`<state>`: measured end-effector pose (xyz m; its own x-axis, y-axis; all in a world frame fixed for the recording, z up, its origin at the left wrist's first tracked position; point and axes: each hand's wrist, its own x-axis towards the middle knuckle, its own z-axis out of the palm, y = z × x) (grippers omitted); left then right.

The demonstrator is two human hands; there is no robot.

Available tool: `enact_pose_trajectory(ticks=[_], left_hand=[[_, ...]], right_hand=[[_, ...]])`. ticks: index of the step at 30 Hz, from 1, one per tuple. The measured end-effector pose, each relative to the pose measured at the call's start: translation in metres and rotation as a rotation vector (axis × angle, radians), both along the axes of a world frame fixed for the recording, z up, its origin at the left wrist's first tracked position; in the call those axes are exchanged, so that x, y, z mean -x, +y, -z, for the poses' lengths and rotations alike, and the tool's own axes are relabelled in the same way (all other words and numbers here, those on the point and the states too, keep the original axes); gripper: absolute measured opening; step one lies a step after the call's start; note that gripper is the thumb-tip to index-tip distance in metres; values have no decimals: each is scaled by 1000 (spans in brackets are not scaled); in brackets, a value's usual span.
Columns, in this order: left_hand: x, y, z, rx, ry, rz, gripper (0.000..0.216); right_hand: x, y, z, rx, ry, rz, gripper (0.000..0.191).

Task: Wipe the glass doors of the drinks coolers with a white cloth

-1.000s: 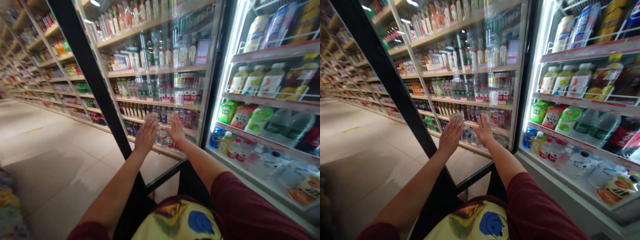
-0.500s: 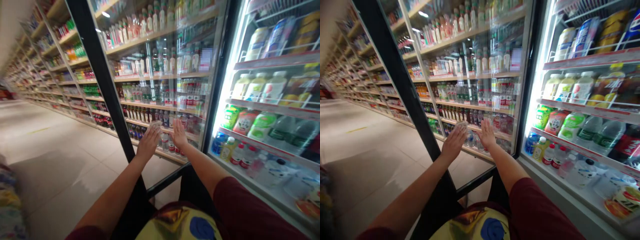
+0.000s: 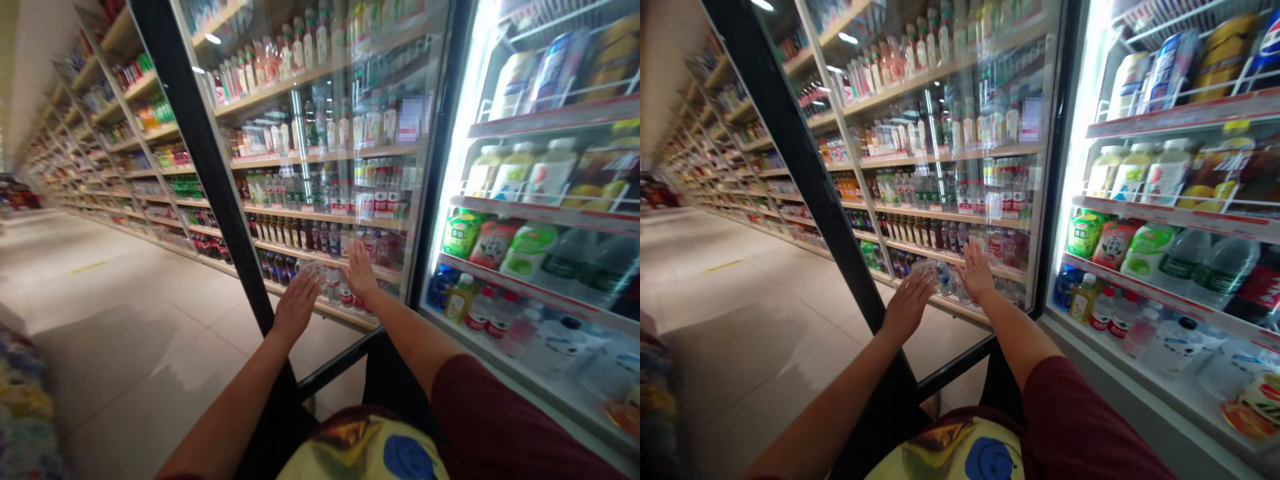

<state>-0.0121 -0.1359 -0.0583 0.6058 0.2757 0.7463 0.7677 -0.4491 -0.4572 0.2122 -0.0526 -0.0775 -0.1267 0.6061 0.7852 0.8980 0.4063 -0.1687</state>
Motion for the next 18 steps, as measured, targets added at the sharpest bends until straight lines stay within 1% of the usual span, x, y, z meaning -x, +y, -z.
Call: enact_pose_trajectory(ticks=[3,4,5,6,7,8,11,12,13,14,15,16,18], left_hand=[[4,1,-46,-49,-151,-65,53],[4,2,-58,-62,-195,-87,54],[3,1,-64,-65,-228,-106,55],[1,0,-64,-58,-246,-117,55],[-1,-1,-58,-44,-246,-117,54],[-4,-3,-46,-25,-227,-106,53],[-9,-7,1,40,-98,-48,48],[-10,-7,12,46,-59,-36,47],[-9,-6,18,39,-33,-32,47],[-9,-4,16,20,-22,-35,47],[-8,-1,9,-5,-27,-40,48],[-8,1,-3,-29,-45,-44,49],[-8,7,-35,-50,-110,-51,53]], right_hand=[[0,1,1,-2,6,4,71],[0,1,1,-1,9,6,71],[1,1,1,1,12,9,71],[1,0,1,5,14,10,71],[1,0,1,12,16,10,71],[1,0,1,20,17,9,71],[1,-2,-1,33,16,-1,70],[1,-2,-1,30,14,-4,70],[1,-2,-2,24,11,-7,70],[0,-2,-2,18,6,-9,70],[0,-2,-2,14,1,-10,71],[0,-2,-2,12,-2,-10,71],[0,-2,-1,12,-3,-5,72]])
